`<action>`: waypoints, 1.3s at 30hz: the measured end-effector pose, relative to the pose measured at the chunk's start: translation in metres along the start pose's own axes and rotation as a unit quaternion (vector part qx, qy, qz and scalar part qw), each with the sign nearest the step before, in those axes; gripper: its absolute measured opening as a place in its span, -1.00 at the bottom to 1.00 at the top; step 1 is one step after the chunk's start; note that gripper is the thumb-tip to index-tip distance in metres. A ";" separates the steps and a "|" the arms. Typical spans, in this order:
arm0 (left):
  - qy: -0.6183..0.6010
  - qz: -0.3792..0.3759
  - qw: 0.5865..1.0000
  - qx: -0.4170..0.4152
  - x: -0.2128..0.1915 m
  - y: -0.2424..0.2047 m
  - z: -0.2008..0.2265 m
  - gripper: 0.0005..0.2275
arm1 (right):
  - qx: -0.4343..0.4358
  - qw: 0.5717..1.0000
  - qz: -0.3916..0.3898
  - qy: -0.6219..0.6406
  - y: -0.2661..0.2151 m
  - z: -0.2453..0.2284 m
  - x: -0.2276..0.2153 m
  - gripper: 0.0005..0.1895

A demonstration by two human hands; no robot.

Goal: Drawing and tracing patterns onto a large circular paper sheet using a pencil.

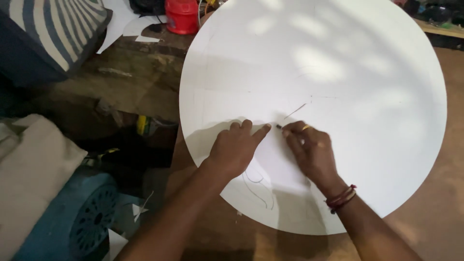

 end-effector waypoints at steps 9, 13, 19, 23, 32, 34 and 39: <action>-0.030 0.031 0.999 -0.004 0.004 -0.002 -0.002 -0.43 | -0.033 0.995 -0.018 0.091 -0.007 -0.008 0.005 -0.88; -0.048 0.010 0.999 -0.001 0.001 -0.003 -0.003 -0.44 | 0.195 0.973 0.036 0.121 -0.010 0.029 0.005 -0.83; -0.026 0.020 0.999 0.003 0.001 -0.004 -0.002 -0.42 | -0.012 0.996 -0.023 0.086 -0.008 -0.005 0.010 -0.88; -0.035 0.014 0.999 0.012 -0.001 0.001 -0.002 -0.39 | 0.023 0.997 -0.009 0.066 -0.007 -0.007 0.006 -0.87; -0.025 -0.026 0.999 0.010 -0.010 0.002 0.000 -0.38 | -0.064 0.994 -0.034 0.085 -0.010 -0.011 0.007 -0.86; -0.023 -0.033 0.999 0.006 -0.002 -0.002 -0.001 -0.38 | -0.086 0.991 -0.076 0.064 -0.010 -0.027 0.011 -0.85; -0.051 0.018 0.998 0.012 -0.004 -0.001 -0.002 -0.31 | -0.149 0.988 -0.026 0.029 -0.025 -0.009 0.021 -0.80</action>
Point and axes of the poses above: each hand's wrist, its own y-axis towards the middle knuckle, its own x-axis out of the palm, z = x × y, the point moved 6 cm from there along y, towards the middle knuckle, and after that the axes turned 7 degrees about y, right-handed, at the moved point
